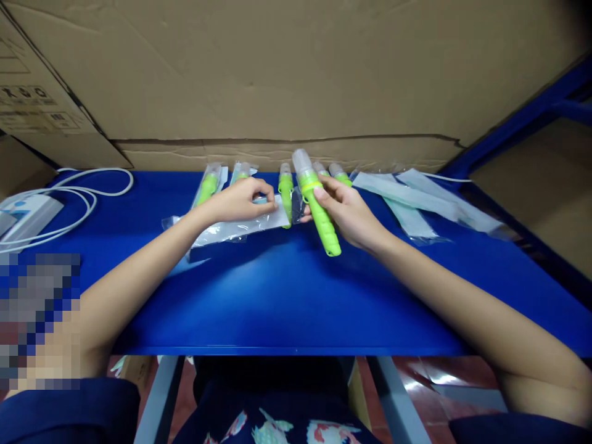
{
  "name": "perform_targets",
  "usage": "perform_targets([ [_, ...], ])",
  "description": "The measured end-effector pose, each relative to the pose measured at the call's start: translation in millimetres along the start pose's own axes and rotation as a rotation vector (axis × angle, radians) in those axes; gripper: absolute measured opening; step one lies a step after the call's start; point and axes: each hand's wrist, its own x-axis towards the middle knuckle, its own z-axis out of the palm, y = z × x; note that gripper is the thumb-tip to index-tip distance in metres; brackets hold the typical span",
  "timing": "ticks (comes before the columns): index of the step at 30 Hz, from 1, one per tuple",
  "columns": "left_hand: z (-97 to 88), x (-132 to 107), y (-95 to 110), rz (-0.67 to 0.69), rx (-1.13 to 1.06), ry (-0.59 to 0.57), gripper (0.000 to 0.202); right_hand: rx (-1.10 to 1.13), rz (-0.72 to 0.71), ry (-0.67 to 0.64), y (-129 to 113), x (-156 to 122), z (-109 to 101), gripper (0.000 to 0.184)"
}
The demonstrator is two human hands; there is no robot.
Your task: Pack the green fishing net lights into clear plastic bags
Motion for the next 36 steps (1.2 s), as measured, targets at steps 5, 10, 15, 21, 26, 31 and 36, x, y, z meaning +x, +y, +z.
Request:
perform_targets([
  [5, 13.5, -1, 17, -0.038, -0.17, -0.041, 0.023, 0.183, -0.028, 0.148, 7, 11, -4, 0.055],
  [10, 24.7, -1, 18, -0.135, -0.37, -0.094, 0.022, 0.136, -0.05, 0.125, 14, 19, -12, 0.049],
  [15, 22.3, 0, 14, -0.197, -0.398, -0.046, 0.022, 0.13, -0.093, 0.196, 15, 19, -14, 0.058],
  [21, 15.2, 1, 5, -0.178, -0.459, -0.064, 0.035, 0.175, -0.092, 0.206, 12, 14, -3, 0.061],
  [26, 15.2, -3, -9, -0.143, -0.565, -0.058, 0.027, 0.171, -0.051, 0.195, 20, 14, 3, 0.062],
  [31, 15.2, -4, -20, -0.144, -0.65, -0.109, 0.054, 0.07, -0.057, 0.212, 40, 19, -6, 0.063],
  [36, 20.7, 2, -22, -0.228, -0.609, -0.079, 0.054, 0.084, -0.052, 0.165, 39, 18, -7, 0.086],
])
